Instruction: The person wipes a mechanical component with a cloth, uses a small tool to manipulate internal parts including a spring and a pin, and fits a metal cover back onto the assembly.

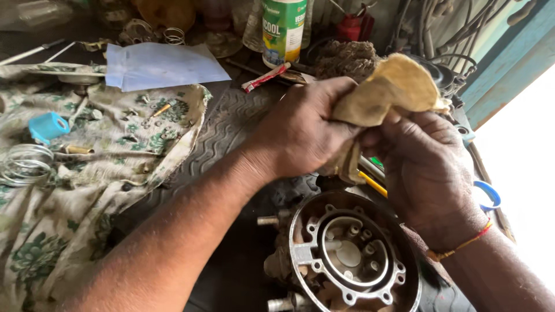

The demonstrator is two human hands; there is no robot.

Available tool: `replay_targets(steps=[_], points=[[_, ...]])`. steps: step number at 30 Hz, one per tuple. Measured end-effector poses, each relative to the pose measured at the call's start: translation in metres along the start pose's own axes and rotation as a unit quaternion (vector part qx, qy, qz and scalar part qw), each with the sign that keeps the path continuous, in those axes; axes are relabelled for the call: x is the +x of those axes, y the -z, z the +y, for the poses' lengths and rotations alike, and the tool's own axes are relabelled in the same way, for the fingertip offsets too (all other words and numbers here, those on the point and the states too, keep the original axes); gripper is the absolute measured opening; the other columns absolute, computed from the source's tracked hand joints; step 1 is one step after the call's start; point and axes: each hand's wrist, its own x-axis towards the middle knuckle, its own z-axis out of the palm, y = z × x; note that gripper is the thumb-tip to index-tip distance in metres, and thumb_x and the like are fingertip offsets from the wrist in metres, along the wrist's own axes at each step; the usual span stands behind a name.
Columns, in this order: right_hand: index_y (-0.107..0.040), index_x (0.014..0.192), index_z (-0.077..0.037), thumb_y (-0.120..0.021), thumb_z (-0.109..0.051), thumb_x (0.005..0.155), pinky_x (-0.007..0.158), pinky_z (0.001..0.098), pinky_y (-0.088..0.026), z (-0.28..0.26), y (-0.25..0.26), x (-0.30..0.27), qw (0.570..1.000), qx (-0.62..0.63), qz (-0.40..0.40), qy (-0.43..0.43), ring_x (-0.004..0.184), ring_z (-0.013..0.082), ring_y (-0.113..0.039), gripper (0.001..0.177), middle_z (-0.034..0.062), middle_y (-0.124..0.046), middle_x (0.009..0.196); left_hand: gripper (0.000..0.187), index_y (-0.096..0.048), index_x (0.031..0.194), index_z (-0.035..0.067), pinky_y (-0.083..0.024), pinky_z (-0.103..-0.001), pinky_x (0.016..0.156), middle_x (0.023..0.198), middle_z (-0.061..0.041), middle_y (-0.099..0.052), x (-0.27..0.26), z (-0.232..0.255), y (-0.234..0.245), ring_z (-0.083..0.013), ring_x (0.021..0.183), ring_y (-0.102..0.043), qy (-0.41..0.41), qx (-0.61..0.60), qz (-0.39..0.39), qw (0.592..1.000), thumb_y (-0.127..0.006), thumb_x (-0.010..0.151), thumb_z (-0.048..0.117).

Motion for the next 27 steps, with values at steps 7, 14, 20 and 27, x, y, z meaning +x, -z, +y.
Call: replay_targets(steps=[7,14,20,27], points=[[-0.064,0.114,-0.002,-0.064,-0.012,0.102,0.083,0.0404,-0.060,-0.001,0.009,0.009,1.000,0.016,-0.024,0.001,0.095,0.0240,-0.073,0.016,0.0107,-0.070,0.105,0.024,-0.063,0.116,0.003,-0.065,-0.031,0.065,0.090,-0.007,-0.071,0.000,-0.003,-0.005,-0.0148,0.070,-0.074,-0.039,0.050,0.065,0.996,-0.058,0.100,0.021],[-0.064,0.122,-0.007,-0.068,-0.026,0.104,0.101,0.0355,-0.059,0.004,0.019,0.007,0.996,0.032,-0.060,-0.049,0.111,0.0169,-0.071,0.026,0.0054,-0.072,0.121,0.041,-0.059,0.134,-0.003,-0.052,-0.040,0.099,0.119,-0.016,-0.063,-0.003,-0.007,-0.015,-0.0260,0.112,-0.059,-0.186,0.206,-0.041,0.960,-0.060,0.105,0.027],[-0.066,0.128,-0.009,-0.069,-0.028,0.106,0.090,0.0340,-0.056,0.004,0.014,0.007,0.993,0.032,-0.082,-0.073,0.105,0.0185,-0.069,0.029,0.0056,-0.071,0.123,0.044,-0.059,0.135,0.007,-0.062,-0.030,0.090,0.113,-0.003,-0.070,-0.006,-0.012,-0.009,-0.0162,0.104,-0.073,-0.058,0.101,-0.011,0.993,-0.057,0.104,0.038],[-0.060,0.136,-0.008,-0.064,-0.029,0.111,0.109,0.0355,-0.052,0.001,0.027,0.010,0.990,0.038,-0.118,-0.065,0.120,0.0177,-0.064,0.033,0.0066,-0.066,0.134,0.032,-0.068,0.122,0.006,-0.057,-0.038,0.097,0.120,-0.013,-0.065,0.004,-0.029,-0.009,-0.0234,0.112,-0.067,-0.202,0.337,0.099,0.914,-0.065,0.102,0.031]])
